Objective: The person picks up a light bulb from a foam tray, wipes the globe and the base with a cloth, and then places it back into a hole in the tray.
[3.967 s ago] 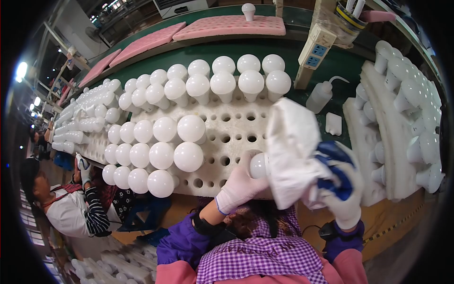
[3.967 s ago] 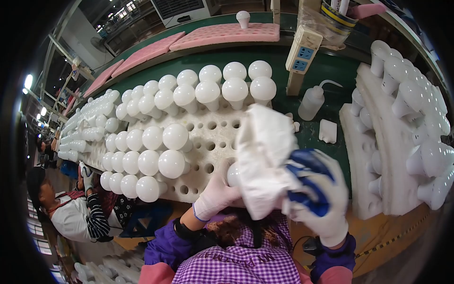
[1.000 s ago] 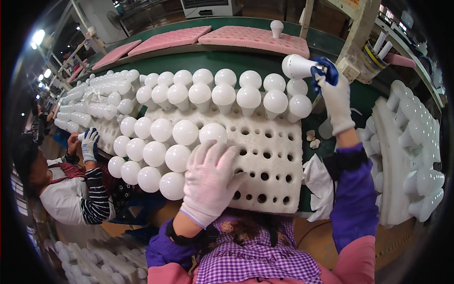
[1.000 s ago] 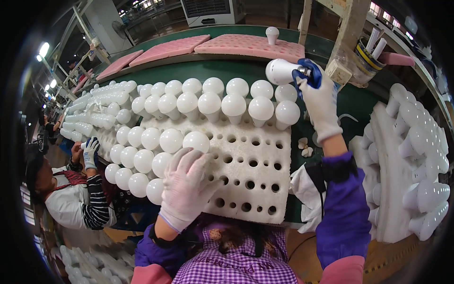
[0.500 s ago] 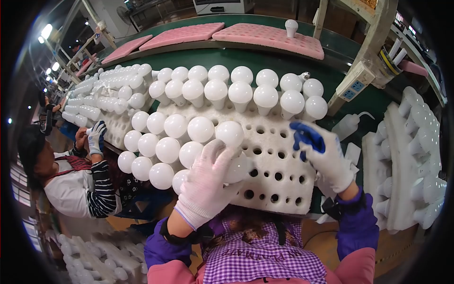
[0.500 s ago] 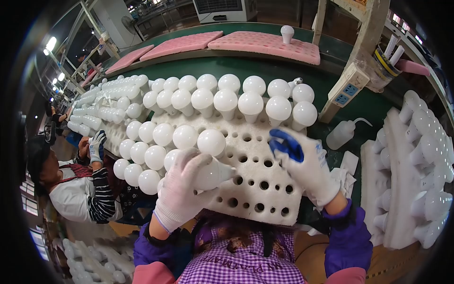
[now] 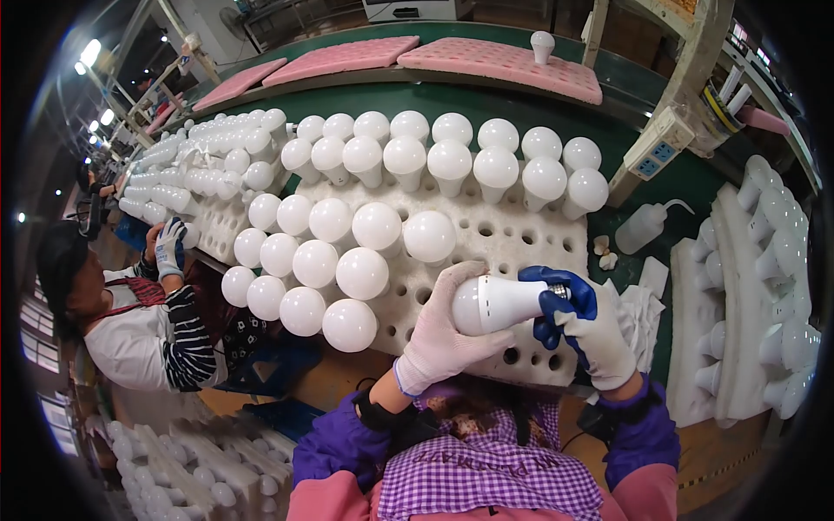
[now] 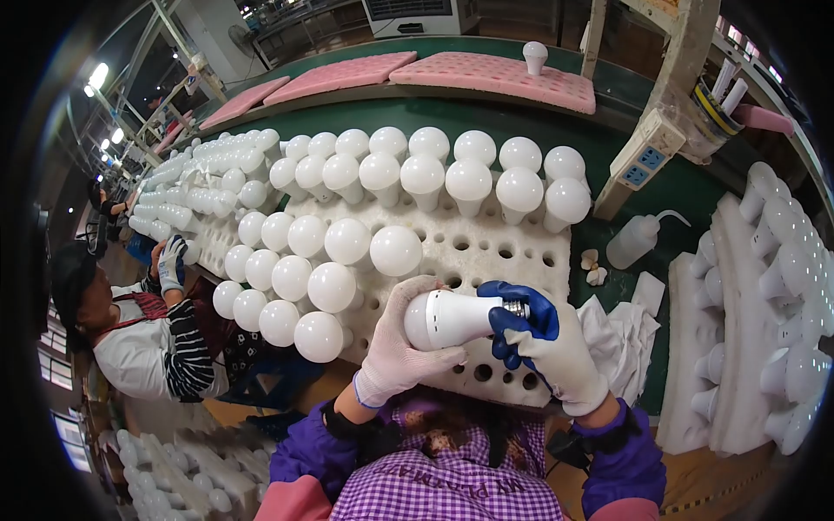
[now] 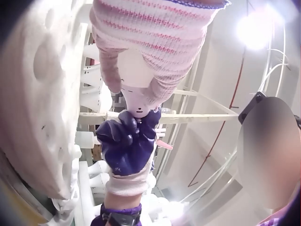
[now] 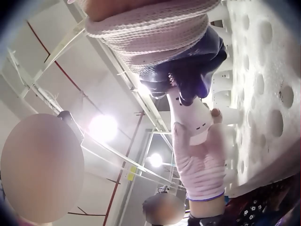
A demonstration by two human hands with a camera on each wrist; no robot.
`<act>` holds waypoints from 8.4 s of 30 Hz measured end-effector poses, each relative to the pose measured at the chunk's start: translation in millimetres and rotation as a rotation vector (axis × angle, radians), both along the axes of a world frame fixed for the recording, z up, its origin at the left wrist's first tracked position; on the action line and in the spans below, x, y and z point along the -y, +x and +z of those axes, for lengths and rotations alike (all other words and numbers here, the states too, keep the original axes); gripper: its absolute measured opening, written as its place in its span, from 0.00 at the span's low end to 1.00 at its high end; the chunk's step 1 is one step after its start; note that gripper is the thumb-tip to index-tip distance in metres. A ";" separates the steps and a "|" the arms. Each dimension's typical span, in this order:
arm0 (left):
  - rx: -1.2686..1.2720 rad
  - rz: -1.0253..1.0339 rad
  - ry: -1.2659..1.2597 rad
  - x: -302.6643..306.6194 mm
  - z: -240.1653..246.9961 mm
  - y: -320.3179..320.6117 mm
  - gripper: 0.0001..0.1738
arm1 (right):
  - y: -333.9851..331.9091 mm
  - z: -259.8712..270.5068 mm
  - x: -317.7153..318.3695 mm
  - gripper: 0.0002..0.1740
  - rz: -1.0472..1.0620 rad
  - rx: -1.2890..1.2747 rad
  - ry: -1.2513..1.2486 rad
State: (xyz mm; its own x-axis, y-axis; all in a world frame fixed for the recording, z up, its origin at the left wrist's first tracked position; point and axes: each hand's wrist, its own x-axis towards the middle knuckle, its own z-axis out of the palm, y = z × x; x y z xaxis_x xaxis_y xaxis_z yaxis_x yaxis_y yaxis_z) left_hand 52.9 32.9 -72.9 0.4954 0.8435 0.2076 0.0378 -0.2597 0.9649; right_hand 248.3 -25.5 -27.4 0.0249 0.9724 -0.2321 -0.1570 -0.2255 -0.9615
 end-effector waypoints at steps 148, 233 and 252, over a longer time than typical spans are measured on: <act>0.376 -0.251 -0.692 0.5 -21.9 10.2 0.48 | 5.9 -12.4 -7.6 0.17 -0.123 0.025 0.083; -0.763 -0.037 0.763 -92.2 41.8 190.5 0.26 | 20.5 -69.6 3.8 0.14 -0.440 0.106 0.136; -0.031 -0.103 0.113 -13.4 -1.3 68.0 0.44 | 31.9 -36.3 16.8 0.18 -0.412 -0.108 0.181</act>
State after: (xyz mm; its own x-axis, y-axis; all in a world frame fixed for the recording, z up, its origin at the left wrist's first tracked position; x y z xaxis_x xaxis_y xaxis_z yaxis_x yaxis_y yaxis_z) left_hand 120.9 46.3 -74.2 0.5861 0.7598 0.2813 0.0350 -0.3706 0.9281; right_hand 280.1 -42.4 -63.7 0.4026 0.9116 -0.0824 -0.2998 0.0463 -0.9529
